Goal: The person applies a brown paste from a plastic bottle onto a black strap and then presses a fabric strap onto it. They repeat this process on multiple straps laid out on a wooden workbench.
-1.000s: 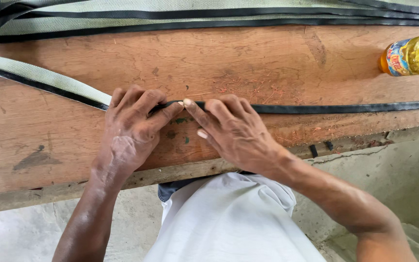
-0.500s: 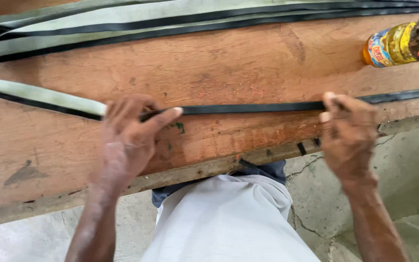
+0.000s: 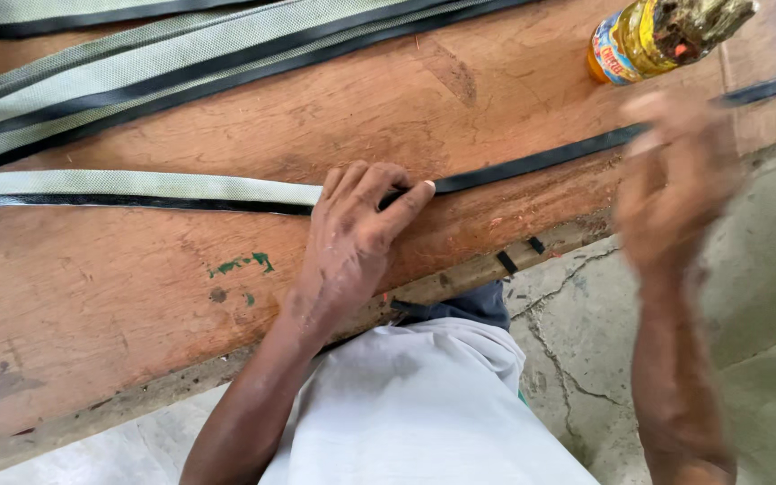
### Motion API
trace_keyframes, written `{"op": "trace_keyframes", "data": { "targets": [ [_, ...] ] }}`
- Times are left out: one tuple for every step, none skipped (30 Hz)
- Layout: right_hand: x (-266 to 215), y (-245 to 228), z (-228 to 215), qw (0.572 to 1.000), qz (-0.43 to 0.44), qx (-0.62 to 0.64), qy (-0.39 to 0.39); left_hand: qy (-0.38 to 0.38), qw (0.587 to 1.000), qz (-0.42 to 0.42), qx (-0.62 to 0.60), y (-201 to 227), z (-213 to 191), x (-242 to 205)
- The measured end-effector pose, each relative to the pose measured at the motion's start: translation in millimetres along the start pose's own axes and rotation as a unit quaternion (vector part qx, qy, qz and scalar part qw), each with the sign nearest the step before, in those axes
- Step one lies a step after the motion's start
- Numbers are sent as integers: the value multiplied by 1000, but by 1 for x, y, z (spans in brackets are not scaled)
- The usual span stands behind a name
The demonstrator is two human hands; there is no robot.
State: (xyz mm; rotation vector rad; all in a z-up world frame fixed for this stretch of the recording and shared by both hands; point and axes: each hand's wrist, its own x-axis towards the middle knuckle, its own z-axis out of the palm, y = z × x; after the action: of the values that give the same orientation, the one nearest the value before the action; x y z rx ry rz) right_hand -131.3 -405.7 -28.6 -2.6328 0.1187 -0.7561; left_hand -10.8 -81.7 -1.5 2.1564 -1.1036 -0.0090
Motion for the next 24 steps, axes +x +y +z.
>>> {"op": "trace_keyframes", "data": {
  "targets": [
    [-5, -31, 12, 995, -43, 75, -55, -4, 1000, 6, -7, -1, -3, 0],
    [-3, -55, 23, 980, -117, 122, -103, -8, 1000, 12, -13, -3, -5, 0],
    [1, -73, 32, 971, -126, 141, -147, -8, 1000, 19, -8, -4, -5, 0],
    [6, -85, 34, 959, -135, 160, -191, -8, 1000, 26, -2, -5, -6, 0],
    [12, -90, 32, 957, -127, 164, -202, -4, 999, 34, 4, -7, -6, 0],
    [18, -93, 31, 955, -118, 169, -213, -6, 999, 37, 11, -10, -8, -1],
    [23, -94, 30, 952, -112, 175, -225, -7, 999, 37, 20, -12, -10, -2],
    [27, -94, 29, 951, -115, 168, -232, -7, 999, 37, 29, -13, -12, -4],
    [28, -95, 27, 951, -114, 160, -238, -10, 999, 26, 33, -14, -15, -6],
    [28, -95, 26, 951, -113, 153, -245, -14, 999, 15, 37, -14, -19, -9],
    [30, -94, 24, 951, -117, 151, -244, -15, 999, 5, 41, -14, -20, -8],
    [32, -92, 24, 951, -120, 150, -244, -16, 999, 9, 34, -14, -21, -6],
    [31, -92, 23, 950, -122, 151, -246, -18, 999, 10, 27, -14, -23, -7],
    [29, -93, 23, 949, -119, 153, -248, -21, 1000, 10, 19, -13, -24, -7],
    [30, -93, 24, 950, -118, 154, -246, -22, 999, 11, 20, -13, -24, -6],
    [31, -93, 24, 950, -117, 155, -245, -23, 999, 12, 22, -13, -25, -5],
    [31, -93, 24, 950, -115, 156, -246, -25, 999, 13, 22, -13, -25, -4],
    [30, -93, 24, 949, -113, 157, -247, -25, 999, 14, 22, -13, -25, -4],
    [30, -93, 24, 949, -112, 159, -249, -24, 999, 13, 22, -13, -24, -4],
    [30, -93, 23, 949, -115, 159, -248, -24, 999, 12, 23, -13, -24, -4],
    [30, -92, 24, 948, -118, 160, -247, -28, 999, 9, 21, -14, -24, -4],
    [30, -92, 24, 948, -121, 160, -246, -32, 999, 6, 19, -15, -24, -5],
    [30, -91, 25, 948, -124, 162, -246, -36, 999, 3, 17, -15, -24, -5],
    [29, -91, 25, 947, -126, 163, -246, -36, 999, 2, 19, -16, -23, -6]
  ]
}}
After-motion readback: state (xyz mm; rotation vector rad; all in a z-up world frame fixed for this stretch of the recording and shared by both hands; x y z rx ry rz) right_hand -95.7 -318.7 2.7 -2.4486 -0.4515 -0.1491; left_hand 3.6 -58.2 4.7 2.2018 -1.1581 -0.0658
